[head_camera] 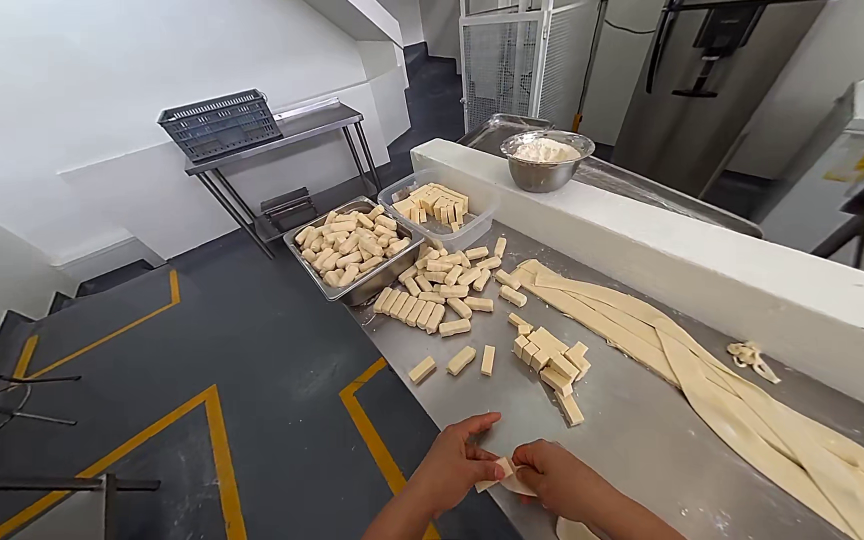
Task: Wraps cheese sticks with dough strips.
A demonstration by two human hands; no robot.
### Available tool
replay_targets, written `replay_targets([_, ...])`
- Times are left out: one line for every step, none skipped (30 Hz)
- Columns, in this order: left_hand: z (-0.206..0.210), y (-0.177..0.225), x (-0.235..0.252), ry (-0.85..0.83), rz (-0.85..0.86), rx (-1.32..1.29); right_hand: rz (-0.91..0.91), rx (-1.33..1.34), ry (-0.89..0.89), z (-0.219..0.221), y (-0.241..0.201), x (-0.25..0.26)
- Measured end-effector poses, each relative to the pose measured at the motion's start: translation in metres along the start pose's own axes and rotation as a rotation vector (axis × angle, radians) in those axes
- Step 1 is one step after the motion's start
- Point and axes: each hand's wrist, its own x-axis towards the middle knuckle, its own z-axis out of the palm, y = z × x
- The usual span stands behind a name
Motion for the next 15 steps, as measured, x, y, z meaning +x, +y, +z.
replay_targets([-0.002, 0.003, -0.002, -0.017, 0.01, 0.015, 0.015, -0.043, -0.015, -0.002, -0.003, 0.0])
replay_targets([-0.004, 0.005, -0.004, -0.033, 0.018, 0.056, 0.014, -0.062, -0.033, -0.005, -0.003, 0.0])
replay_targets([-0.006, 0.008, -0.005, -0.055, 0.019, 0.103, -0.011, -0.063, -0.055, -0.007, -0.004, 0.001])
replay_targets([-0.006, 0.01, -0.006, -0.084, 0.019, 0.14, -0.061, -0.041, -0.085, -0.009, -0.003, 0.001])
replay_targets([-0.006, 0.01, -0.006, -0.108, 0.018, 0.156, -0.113, -0.014, -0.113, -0.011, -0.003, 0.001])
replay_targets([-0.006, 0.011, -0.005, -0.129, 0.015, 0.158, -0.147, 0.008, -0.143, -0.013, -0.004, 0.0])
replay_targets([-0.006, 0.011, -0.004, -0.149, 0.017, 0.159, -0.166, 0.015, -0.165, -0.015, -0.006, -0.001])
replay_targets([-0.007, 0.012, -0.004, -0.174, 0.021, 0.169, -0.174, 0.022, -0.174, -0.016, -0.007, -0.002])
replay_targets([-0.008, 0.012, -0.004, -0.199, 0.018, 0.2, -0.173, 0.043, -0.176, -0.015, -0.006, -0.003])
replay_targets([-0.008, 0.015, -0.004, -0.211, 0.007, 0.257, -0.161, 0.08, -0.171, -0.013, -0.006, -0.003])
replay_targets([-0.008, 0.018, -0.005, -0.197, -0.005, 0.339, -0.139, 0.13, -0.153, -0.01, -0.004, -0.002])
replay_targets([-0.008, 0.021, -0.005, -0.155, -0.019, 0.433, -0.103, 0.187, -0.124, -0.006, -0.002, 0.0])
replay_targets([-0.007, 0.025, -0.005, -0.077, -0.029, 0.537, -0.061, 0.249, -0.083, -0.001, -0.001, 0.003])
replay_targets([-0.007, 0.026, -0.005, 0.044, -0.015, 0.645, -0.022, 0.322, -0.033, 0.003, 0.001, 0.007])
replay_targets([-0.009, 0.022, -0.002, 0.216, 0.04, 0.753, 0.01, 0.398, 0.014, 0.006, 0.004, 0.01])
